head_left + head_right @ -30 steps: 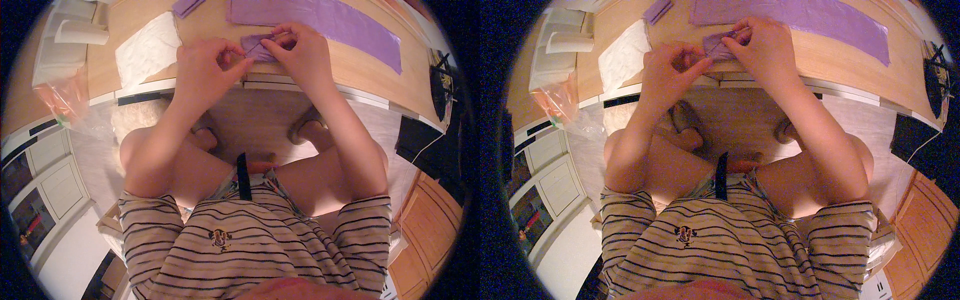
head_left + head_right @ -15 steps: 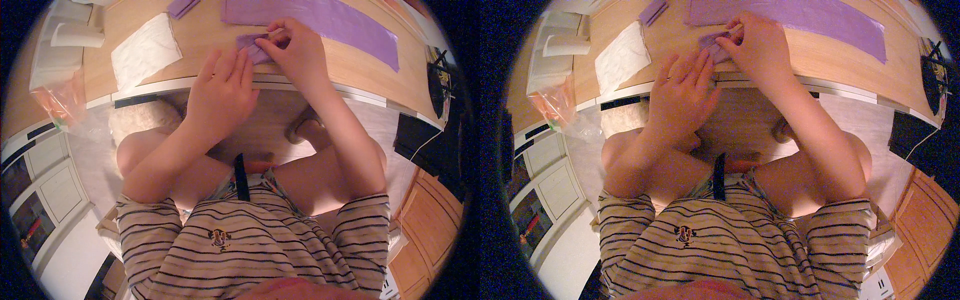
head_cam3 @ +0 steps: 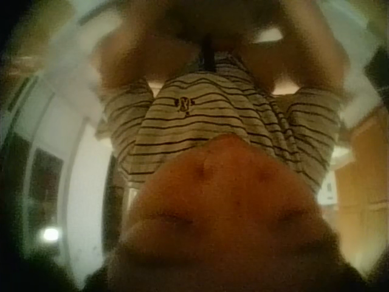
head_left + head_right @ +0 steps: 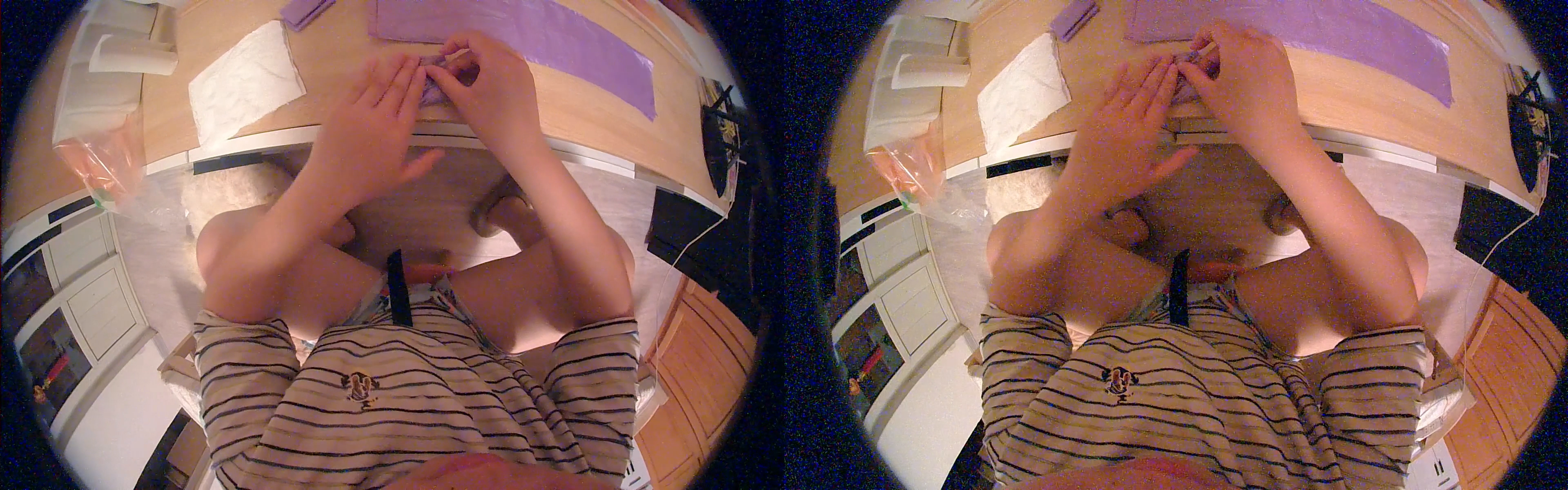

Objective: The person folds plastic bags into compact rectangular packets by hand on a desk.

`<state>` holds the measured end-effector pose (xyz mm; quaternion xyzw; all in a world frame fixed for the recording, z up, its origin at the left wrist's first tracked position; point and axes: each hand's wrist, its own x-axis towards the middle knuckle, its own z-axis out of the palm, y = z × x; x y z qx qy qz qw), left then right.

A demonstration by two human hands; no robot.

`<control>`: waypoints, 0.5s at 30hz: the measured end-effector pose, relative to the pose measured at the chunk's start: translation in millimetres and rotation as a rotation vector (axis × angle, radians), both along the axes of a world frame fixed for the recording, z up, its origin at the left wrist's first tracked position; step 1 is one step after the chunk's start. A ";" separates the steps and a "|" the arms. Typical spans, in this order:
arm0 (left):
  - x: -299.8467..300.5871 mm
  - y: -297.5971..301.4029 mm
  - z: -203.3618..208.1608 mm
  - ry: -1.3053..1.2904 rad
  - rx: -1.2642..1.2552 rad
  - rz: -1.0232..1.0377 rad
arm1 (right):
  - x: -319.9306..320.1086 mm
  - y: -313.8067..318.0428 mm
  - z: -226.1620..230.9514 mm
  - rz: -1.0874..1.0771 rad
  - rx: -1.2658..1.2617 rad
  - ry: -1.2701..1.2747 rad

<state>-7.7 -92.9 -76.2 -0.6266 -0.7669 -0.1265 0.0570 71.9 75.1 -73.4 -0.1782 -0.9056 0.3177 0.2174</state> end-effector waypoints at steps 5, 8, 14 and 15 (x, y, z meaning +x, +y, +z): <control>7.5 -0.5 -3.5 0.010 -0.077 0.020 | 8.9 -8.9 9.6 0.083 0.394 -0.031; 6.5 -2.1 2.9 0.074 -0.167 0.020 | 26.4 -28.2 2.6 0.267 0.495 -0.023; 3.3 -3.8 1.6 0.044 -0.110 0.001 | 30.2 -26.3 -4.4 0.289 0.457 -0.213; 2.7 -4.0 1.5 0.023 -0.089 -0.006 | 30.4 -24.9 -3.4 0.279 0.450 -0.209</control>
